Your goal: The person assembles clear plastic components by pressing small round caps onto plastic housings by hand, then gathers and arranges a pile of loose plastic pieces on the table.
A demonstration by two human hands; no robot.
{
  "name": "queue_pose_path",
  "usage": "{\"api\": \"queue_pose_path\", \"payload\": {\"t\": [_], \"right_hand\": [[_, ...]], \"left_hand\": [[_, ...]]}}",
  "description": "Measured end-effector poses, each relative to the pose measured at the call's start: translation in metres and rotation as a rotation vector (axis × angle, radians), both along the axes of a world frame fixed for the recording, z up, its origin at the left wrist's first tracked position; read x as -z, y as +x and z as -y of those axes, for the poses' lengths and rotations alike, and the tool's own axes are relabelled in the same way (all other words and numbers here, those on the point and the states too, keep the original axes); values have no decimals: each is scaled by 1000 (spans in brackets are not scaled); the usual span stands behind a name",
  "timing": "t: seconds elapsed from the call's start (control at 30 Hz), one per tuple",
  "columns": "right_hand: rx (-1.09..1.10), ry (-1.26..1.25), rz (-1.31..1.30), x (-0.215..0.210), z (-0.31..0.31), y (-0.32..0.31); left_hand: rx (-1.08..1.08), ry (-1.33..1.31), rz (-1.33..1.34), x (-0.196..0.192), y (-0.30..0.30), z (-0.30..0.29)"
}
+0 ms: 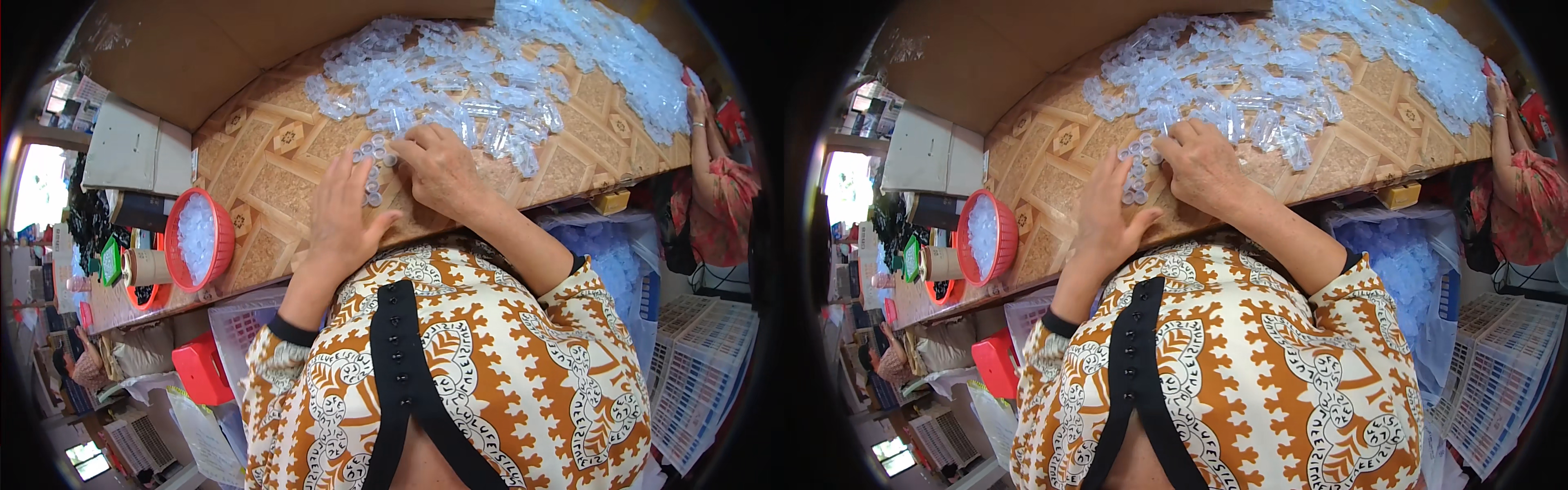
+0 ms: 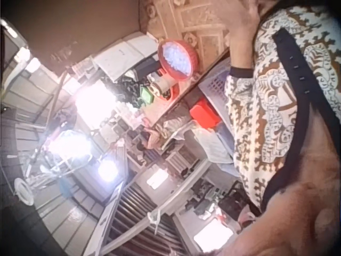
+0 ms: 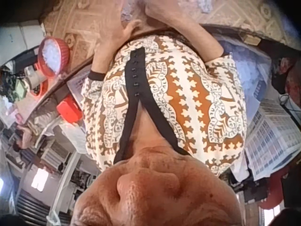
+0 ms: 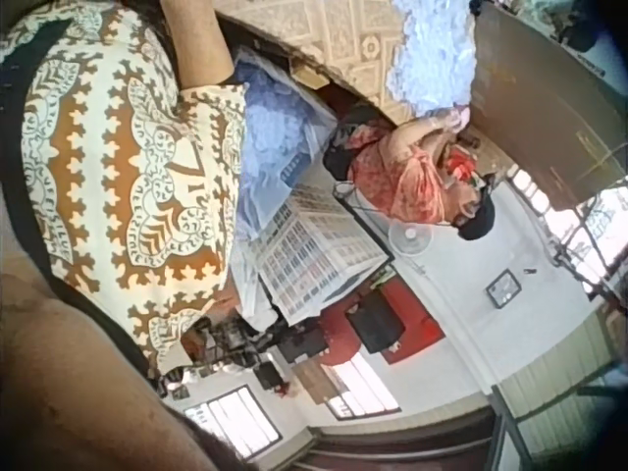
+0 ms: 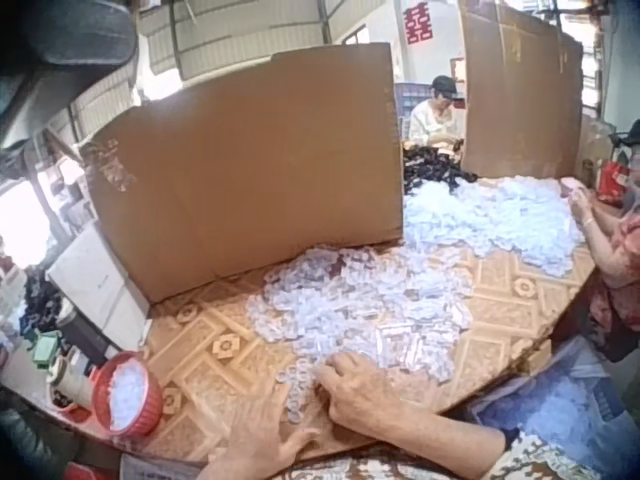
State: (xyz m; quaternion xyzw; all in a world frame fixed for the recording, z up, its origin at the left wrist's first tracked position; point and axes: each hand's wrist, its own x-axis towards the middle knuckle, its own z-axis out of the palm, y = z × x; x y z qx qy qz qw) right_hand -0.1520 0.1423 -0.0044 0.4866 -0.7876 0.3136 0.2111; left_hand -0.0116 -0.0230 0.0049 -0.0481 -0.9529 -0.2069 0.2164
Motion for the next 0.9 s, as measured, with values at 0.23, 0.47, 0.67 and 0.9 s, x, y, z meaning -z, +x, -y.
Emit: {"api": "queue_pose_path", "payload": {"t": [0.23, 0.47, 0.67, 0.9], "right_hand": [[124, 101, -123, -2, -5, -14], [313, -151, 25, -2, -24, -27], [212, -178, -31, -2, -31, -25], [65, -171, -61, -2, -19, -15]], "left_hand": [[-31, -196, 26, 27, -50, 0], [72, -2, -101, 19, -43, -3], [96, 40, -160, 17, -45, -2], [26, 35, -228, 15, -35, 1]]}}
